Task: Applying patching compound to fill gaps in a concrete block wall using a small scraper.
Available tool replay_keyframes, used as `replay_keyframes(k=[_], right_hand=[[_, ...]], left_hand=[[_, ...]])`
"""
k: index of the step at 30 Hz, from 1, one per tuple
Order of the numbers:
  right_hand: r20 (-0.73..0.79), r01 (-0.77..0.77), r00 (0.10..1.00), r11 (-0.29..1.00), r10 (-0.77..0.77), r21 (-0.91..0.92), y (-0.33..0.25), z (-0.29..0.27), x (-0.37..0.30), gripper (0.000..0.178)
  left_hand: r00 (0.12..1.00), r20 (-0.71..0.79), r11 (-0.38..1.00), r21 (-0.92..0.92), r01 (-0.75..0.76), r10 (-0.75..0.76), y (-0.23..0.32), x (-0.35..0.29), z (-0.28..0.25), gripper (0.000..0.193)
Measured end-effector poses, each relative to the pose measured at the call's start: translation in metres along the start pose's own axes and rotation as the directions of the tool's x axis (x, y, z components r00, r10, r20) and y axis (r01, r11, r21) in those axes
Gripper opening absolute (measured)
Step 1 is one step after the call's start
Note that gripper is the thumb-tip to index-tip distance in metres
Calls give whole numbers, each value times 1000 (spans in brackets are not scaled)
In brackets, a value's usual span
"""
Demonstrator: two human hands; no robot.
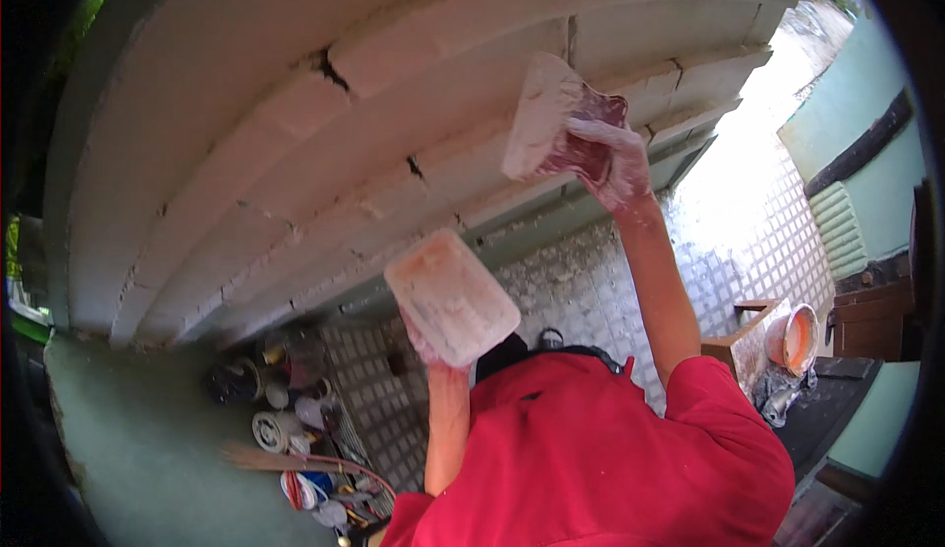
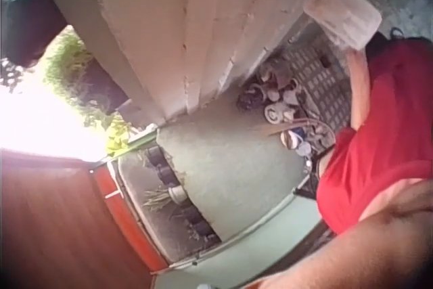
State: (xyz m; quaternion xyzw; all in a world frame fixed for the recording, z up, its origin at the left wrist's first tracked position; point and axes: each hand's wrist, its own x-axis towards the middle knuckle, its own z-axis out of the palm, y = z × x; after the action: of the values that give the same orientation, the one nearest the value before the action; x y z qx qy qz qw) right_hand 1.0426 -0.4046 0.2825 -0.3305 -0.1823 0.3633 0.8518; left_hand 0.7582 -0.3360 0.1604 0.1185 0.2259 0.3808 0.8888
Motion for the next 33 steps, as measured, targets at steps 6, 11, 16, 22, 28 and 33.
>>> replay_keyframes(k=[6, 11, 16, 22, 28, 33], right_hand=[[120, -287, 958, 890, 261, 354, 27, -4, -50, 36], [-42, -248, 960, 908, 278, 338, 50, 23, -83, 41], [-97, -295, 938, 915, 331, 276, 72, 31, -101, 48], [-197, -354, 920, 934, 340, -44, 77, 24, -119, 50], [-216, -461, 884, 849, 414, -258, 68, 17, -113, 48], [-201, -473, 881, 826, 429, -308, 73, 6, -117, 56]], left_hand=[[968, 232, 985, -118, 127, -97, -5, 10, 2, 67], [966, 181, 970, -127, 209, -185, 7, 6, 4, 66], [948, 229, 939, -215, 269, -220, 21, 5, 17, 65], [893, 362, 842, -365, 398, -266, 33, 4, 6, 67], [889, 300, 729, -509, 457, -347, 40, 0, -13, 67], [835, 449, 777, -380, 501, -319, 45, -1, -6, 66]])
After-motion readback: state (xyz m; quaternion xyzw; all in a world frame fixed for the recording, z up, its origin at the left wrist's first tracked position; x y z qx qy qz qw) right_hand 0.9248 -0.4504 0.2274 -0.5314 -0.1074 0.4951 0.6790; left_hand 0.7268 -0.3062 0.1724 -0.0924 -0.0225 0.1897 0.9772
